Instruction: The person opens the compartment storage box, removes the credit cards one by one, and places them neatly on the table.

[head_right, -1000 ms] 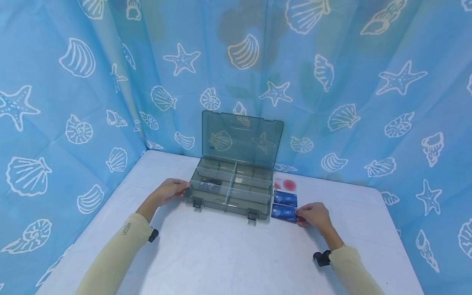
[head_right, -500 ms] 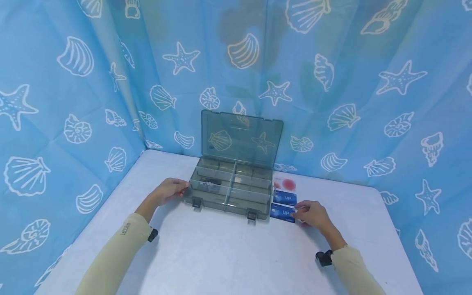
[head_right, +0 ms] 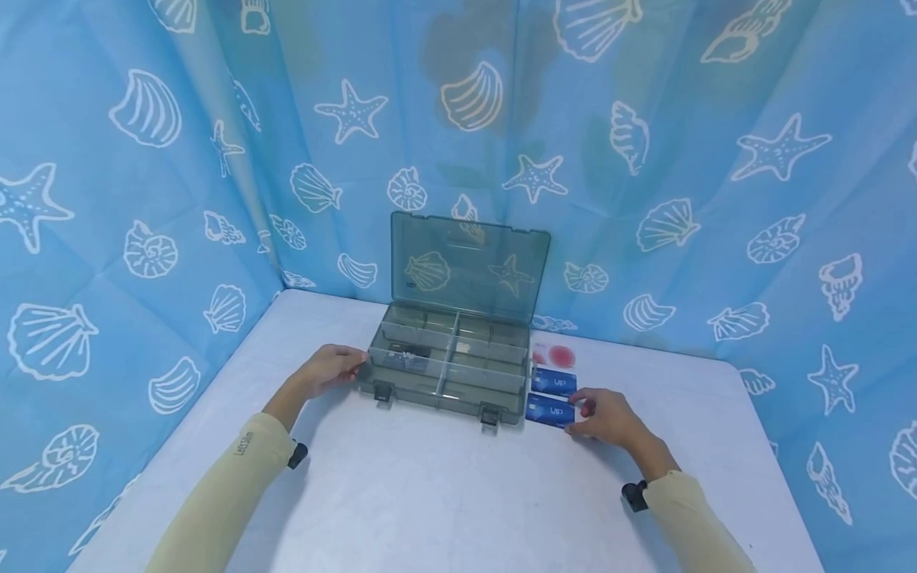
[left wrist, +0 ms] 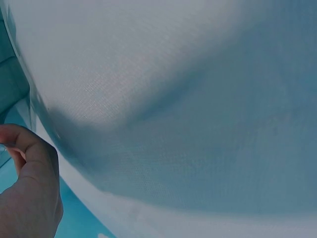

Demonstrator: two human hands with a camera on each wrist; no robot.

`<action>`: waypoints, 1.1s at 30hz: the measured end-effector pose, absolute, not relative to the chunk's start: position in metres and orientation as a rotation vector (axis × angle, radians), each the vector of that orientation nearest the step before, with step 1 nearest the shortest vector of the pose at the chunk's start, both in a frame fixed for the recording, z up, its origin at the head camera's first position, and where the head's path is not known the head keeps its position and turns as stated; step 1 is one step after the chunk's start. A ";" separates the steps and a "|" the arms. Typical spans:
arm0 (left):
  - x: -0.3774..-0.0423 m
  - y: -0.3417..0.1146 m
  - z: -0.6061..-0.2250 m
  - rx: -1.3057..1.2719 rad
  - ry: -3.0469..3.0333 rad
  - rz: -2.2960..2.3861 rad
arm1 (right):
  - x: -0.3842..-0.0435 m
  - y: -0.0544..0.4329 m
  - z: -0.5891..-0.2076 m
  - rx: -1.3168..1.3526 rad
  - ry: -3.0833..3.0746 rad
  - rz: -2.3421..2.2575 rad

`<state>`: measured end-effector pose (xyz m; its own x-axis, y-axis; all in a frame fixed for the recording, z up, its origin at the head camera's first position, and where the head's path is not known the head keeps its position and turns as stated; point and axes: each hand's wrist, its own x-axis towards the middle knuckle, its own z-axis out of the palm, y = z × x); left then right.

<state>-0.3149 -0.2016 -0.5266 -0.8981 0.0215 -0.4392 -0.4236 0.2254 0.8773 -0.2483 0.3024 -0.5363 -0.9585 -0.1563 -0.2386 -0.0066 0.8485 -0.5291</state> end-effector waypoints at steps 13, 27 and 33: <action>-0.315 -0.203 -0.527 -0.377 2.161 1.701 | -0.251 0.305 -0.531 -0.180 2.783 -0.727; -0.314 -0.204 -0.527 -0.381 2.147 1.720 | -0.262 0.290 -0.514 -0.164 2.904 -0.904; -0.314 -0.202 -0.525 -0.382 2.147 1.720 | -0.285 0.231 -0.478 -0.191 2.746 -1.392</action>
<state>-0.3139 -0.2023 -0.5255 -0.8979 0.0150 -0.4399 -0.4260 0.2216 0.8772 -0.2848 0.2308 -0.4781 -0.9907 -0.1359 0.0050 -0.0844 0.5853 -0.8064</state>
